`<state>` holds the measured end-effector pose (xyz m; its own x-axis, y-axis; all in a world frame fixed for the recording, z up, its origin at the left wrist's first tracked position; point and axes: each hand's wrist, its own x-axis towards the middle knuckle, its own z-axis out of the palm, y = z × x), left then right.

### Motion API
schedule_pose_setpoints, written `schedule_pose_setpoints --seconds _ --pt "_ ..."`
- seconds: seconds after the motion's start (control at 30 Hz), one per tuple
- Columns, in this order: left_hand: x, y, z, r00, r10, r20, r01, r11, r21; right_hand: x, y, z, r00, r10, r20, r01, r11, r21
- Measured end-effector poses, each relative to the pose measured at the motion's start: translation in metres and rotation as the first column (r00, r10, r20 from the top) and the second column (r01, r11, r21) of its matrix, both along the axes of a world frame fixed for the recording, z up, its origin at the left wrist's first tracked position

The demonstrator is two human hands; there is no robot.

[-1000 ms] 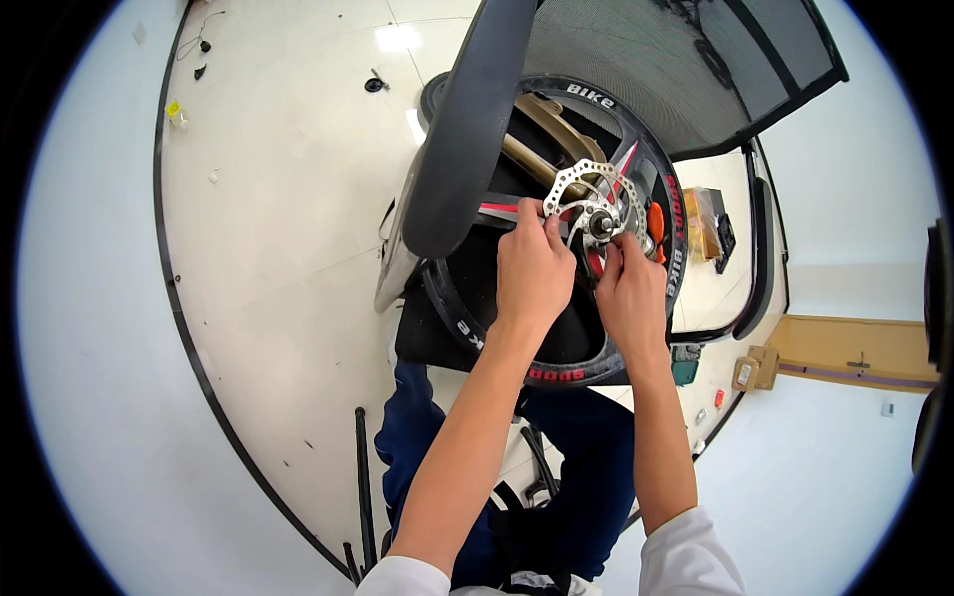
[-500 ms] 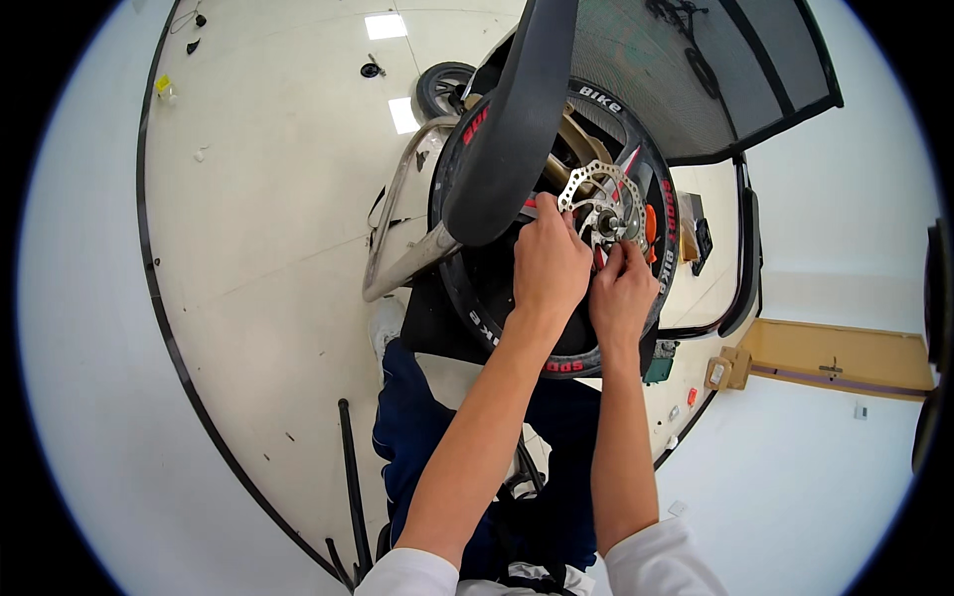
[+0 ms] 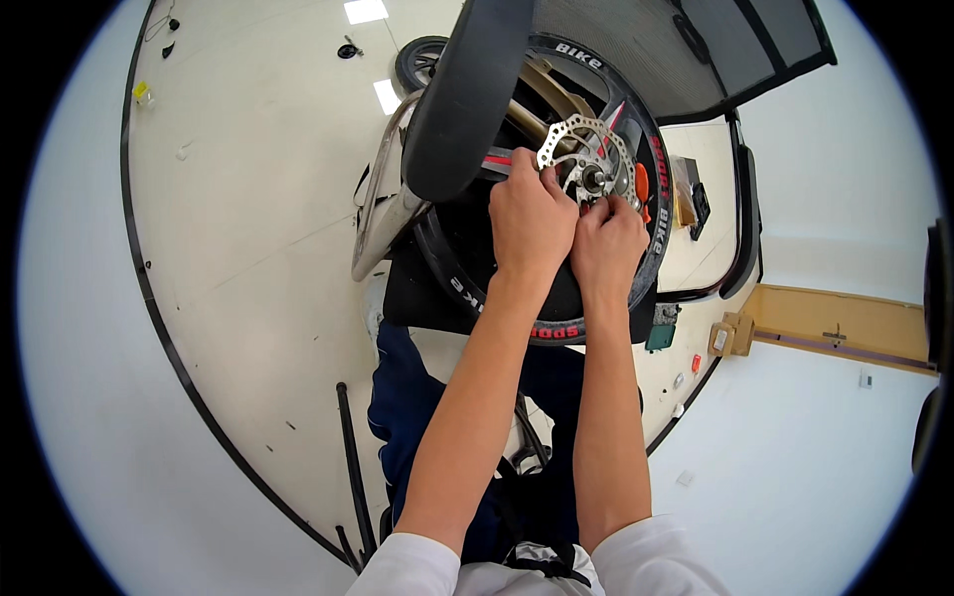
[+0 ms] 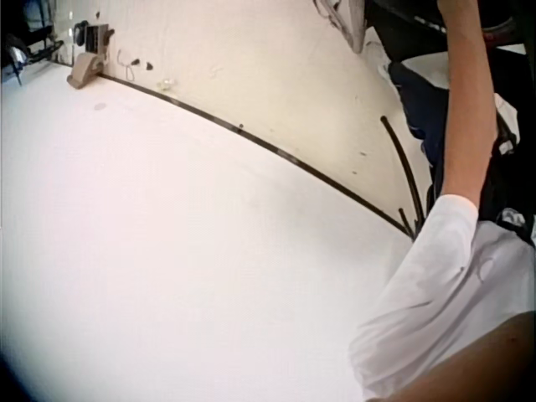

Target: The person uses a hex key to tighten bolts on a bicycle disc brake rotor mounted on a wheel. They rotate the wheel to access different bolts and continue tightening them throughout the clip.

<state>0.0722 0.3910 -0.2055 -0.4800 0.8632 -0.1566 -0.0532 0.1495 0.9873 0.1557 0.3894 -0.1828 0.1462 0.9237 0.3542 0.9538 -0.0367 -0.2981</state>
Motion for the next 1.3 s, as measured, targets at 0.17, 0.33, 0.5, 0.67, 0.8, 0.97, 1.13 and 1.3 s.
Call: schedule_pose_setpoints --seconds 0.17,0.33,0.5,0.67,0.8,0.97,1.13,1.3 --pt "0.002 0.0 -0.004 0.999 0.025 -0.033 -0.025 0.999 0.026 0.004 -0.001 -0.005 0.996 0.04 -0.075 -0.04 0.999 0.003" --pt "0.0 0.0 -0.005 0.999 0.012 -0.038 -0.01 0.999 0.046 0.033 0.003 0.004 0.945 0.328 -0.012 -0.328 0.943 -0.05" --pt "-0.005 -0.002 0.001 0.999 -0.028 -0.034 0.028 1.0 0.004 0.064 0.019 0.015 0.813 0.582 0.016 -0.568 0.798 -0.202" --pt "-0.008 -0.003 0.005 0.995 -0.102 0.016 0.102 0.995 -0.017 0.082 0.035 0.024 0.679 0.734 0.018 -0.696 0.652 -0.302" --pt "-0.009 -0.002 0.007 0.993 -0.118 0.019 0.118 0.992 -0.044 0.095 0.059 0.036 0.508 0.855 0.1 -0.766 0.502 -0.401" --pt "-0.01 -0.003 0.01 0.99 -0.138 -0.004 0.137 0.988 -0.069 0.1 0.085 0.043 0.245 0.943 0.225 -0.868 0.316 -0.382" --pt "-0.011 -0.002 0.01 0.99 -0.138 -0.038 0.134 0.987 -0.092 0.096 0.059 0.043 0.59 0.806 0.05 -0.778 0.584 -0.231" --pt "-0.012 0.002 0.008 0.963 0.049 -0.266 -0.028 0.996 0.083 0.086 0.032 0.04 0.548 0.321 -0.772 -0.408 0.909 0.089"
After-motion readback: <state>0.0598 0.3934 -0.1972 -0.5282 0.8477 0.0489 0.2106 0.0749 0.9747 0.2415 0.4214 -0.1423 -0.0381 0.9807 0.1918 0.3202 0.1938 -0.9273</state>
